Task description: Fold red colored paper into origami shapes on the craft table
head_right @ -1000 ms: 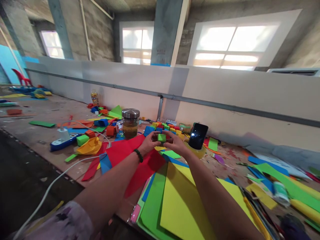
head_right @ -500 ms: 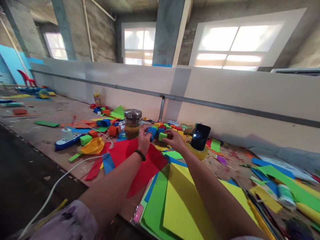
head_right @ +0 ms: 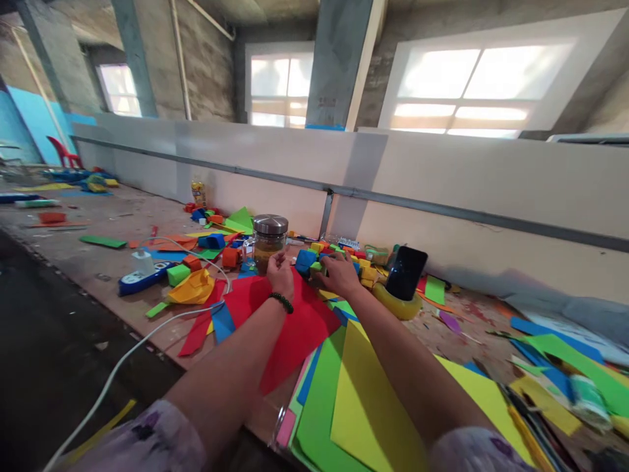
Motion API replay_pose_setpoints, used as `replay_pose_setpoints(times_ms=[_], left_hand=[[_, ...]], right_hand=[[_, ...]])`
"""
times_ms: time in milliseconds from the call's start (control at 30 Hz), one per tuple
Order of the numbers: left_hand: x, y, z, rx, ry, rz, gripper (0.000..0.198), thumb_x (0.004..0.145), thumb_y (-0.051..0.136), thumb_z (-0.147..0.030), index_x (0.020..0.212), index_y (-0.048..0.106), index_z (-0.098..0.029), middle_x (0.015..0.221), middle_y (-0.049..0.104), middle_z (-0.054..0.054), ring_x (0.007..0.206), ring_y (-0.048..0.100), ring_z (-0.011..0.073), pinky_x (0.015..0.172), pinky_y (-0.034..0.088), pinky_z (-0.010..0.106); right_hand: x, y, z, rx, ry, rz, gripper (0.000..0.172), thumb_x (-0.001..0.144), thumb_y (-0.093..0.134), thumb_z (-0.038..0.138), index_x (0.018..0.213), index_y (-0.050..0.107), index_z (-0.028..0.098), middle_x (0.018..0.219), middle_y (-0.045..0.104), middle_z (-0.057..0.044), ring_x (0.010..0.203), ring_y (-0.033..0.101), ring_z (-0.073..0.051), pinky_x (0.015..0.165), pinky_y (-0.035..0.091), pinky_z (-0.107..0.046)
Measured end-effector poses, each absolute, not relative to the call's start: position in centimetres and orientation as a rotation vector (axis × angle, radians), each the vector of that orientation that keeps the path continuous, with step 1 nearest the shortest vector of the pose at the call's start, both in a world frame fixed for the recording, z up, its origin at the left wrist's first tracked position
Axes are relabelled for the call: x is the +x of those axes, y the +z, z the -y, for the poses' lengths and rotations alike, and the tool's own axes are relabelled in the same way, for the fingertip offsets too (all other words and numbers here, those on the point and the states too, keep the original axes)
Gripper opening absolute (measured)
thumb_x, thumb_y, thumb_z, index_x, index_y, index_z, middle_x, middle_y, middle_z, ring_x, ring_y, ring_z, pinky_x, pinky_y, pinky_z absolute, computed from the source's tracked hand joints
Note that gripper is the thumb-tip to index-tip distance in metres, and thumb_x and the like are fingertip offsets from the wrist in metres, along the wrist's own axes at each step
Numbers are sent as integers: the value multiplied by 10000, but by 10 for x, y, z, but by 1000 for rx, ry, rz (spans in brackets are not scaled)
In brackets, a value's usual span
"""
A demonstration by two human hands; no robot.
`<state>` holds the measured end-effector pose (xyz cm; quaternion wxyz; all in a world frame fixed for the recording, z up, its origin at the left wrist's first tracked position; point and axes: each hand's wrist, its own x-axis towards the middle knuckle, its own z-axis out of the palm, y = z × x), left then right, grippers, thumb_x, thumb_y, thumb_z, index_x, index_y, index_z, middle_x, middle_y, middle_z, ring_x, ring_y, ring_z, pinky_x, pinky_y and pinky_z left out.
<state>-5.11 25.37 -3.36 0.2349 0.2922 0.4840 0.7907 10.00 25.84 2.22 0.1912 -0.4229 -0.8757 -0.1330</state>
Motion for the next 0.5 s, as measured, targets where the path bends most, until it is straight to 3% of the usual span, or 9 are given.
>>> replay_pose_setpoints(times_ms=[200, 367, 500], left_hand=[[-52, -29, -251, 712, 2130, -1377, 304, 917, 570, -324, 1165, 571, -149, 1155, 599, 88, 986, 610, 207, 839, 529, 414], [-53, -29, -249, 718, 2103, -1370, 322, 917, 569, -330, 1186, 563, -152, 1176, 592, 92, 998, 609, 212, 842, 530, 419], [-53, -31, -251, 728, 2095, -1367, 326, 919, 565, -332, 1195, 559, -157, 1188, 587, 94, 1002, 607, 212, 845, 530, 420]], right_hand=[[97, 20, -263, -1213, -552, 2504, 307, 902, 497, 402, 1110, 593, 198, 1136, 659, -139, 1203, 478, -293, 1089, 180, -516], [97, 8, -269, -1205, -631, 2550, 292, 930, 449, 348, 1078, 613, 156, 1057, 693, -165, 1239, 458, -301, 1098, 137, -546], [98, 5, -269, -1180, -654, 2556, 279, 936, 427, 289, 1040, 649, 155, 1261, 616, -162, 1306, 387, -304, 1104, 122, -555]])
